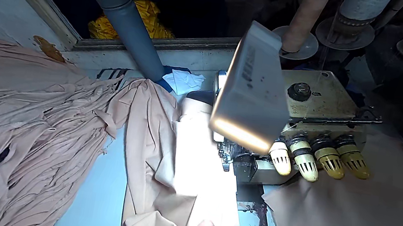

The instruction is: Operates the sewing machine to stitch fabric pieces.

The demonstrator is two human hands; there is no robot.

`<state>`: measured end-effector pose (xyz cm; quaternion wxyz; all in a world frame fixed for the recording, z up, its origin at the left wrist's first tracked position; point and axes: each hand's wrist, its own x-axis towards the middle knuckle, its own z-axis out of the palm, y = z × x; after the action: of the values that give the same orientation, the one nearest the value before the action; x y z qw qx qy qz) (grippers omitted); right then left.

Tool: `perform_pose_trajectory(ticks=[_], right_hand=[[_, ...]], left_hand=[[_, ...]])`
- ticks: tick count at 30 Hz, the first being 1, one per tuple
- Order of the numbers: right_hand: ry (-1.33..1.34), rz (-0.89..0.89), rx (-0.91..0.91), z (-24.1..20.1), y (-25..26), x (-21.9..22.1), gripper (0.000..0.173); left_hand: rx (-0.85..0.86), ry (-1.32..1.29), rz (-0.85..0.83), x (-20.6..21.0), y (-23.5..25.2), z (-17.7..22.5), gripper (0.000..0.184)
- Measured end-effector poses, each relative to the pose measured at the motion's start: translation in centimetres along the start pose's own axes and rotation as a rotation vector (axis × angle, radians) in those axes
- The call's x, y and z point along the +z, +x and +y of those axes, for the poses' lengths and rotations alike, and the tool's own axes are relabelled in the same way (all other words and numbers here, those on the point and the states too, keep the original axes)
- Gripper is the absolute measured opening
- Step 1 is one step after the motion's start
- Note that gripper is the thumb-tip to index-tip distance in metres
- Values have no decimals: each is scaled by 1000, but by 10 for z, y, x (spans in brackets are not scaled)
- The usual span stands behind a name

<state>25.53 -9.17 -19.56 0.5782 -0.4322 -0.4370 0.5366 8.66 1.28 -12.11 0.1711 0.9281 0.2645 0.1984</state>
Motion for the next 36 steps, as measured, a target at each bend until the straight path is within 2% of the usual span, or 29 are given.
perform_pose_trajectory(ticks=[3, 8, 10, 15, 18, 21, 23, 26, 28, 30, 33, 36], right_hand=[[43, 76, 5, -12, 19, 10, 31], [158, 271, 95, -24, 45, 26, 24], [176, 288, 65, -21, 53, 26, 27], [122, 247, -29, -16, 65, 27, 21], [60, 278, -43, -14, 67, 30, 22], [72, 264, -56, -10, 68, 29, 21], [107, 241, -31, -9, 69, 28, 20], [140, 239, -15, -5, 70, 27, 22], [150, 232, -33, -3, 71, 27, 22], [150, 221, -26, -4, 72, 27, 23], [118, 215, -28, -5, 73, 27, 23], [-132, 287, -187, -2, 67, 27, 19]], left_hand=[[18, 161, 9, -8, 17, -6, 18], [96, 324, 149, -3, 45, -17, 18], [106, 371, 221, 2, 55, -18, 20], [36, 437, 305, 21, 73, -15, 24], [28, 404, 318, 26, 76, -15, 25], [44, 254, 263, 14, 61, -22, 26], [-45, 127, 250, -4, 38, -30, 25], [-349, 113, 286, -22, -4, -48, 26], [-631, 62, 83, -24, -34, -64, 41], [-820, -59, -126, -10, -60, -72, 43], [-755, -93, 42, 18, -85, -72, 23], [-800, -318, 396, -4, -82, -77, 25]])
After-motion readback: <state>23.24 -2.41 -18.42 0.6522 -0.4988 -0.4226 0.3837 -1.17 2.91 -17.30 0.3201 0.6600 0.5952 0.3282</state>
